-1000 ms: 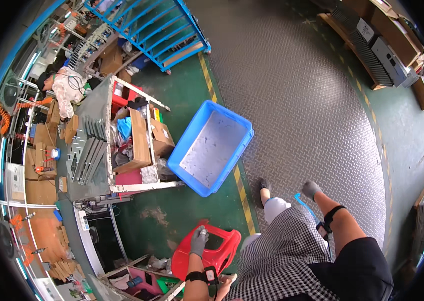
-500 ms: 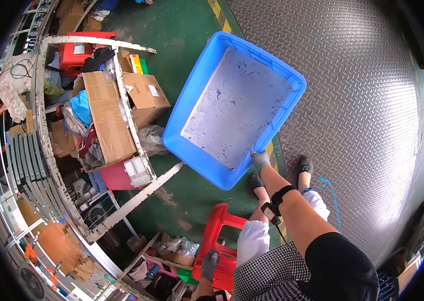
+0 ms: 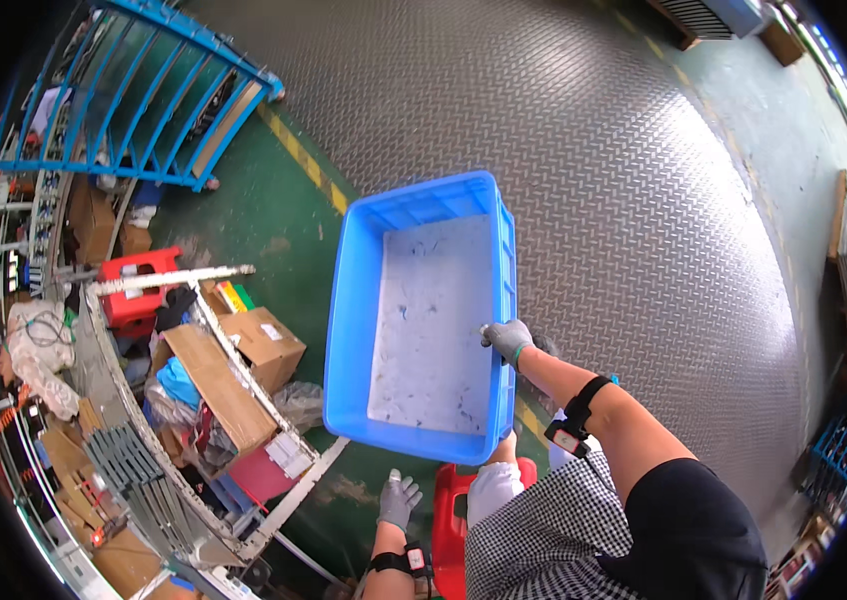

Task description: Use a pneumatic screwdriver to fasten screws into metal panel components on a workbench.

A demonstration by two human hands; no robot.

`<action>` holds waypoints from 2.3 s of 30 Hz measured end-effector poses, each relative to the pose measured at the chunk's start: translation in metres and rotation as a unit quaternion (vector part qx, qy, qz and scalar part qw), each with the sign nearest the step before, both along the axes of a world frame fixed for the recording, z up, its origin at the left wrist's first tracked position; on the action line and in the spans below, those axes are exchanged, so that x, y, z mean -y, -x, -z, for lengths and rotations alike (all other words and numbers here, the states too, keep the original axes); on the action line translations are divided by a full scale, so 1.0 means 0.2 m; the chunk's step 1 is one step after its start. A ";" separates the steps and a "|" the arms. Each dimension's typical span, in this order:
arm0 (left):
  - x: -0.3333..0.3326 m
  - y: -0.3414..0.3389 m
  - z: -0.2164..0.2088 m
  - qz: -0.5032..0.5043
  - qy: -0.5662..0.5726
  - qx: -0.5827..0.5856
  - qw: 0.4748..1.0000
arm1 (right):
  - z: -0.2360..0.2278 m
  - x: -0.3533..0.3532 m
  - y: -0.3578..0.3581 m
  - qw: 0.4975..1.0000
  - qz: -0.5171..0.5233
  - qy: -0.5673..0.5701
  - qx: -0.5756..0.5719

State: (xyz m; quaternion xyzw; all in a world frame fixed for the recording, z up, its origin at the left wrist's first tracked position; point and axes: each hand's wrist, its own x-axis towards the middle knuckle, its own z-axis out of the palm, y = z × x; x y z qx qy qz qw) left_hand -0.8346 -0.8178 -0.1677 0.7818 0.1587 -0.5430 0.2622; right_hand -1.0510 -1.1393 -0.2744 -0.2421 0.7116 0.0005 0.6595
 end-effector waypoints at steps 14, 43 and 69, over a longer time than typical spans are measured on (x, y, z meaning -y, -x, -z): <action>1.93 1.55 0.01 0.270 0.082 -0.057 0.958 | -0.16 0.33 2.17 0.954 0.296 0.042 0.024; 5.09 5.89 0.83 0.831 0.375 -0.093 0.400 | -1.61 0.06 2.41 0.544 0.772 -0.295 -0.142; 1.46 3.37 -0.34 0.905 -0.091 -0.233 -0.344 | -1.49 1.05 -0.37 -0.313 0.928 -0.177 -0.096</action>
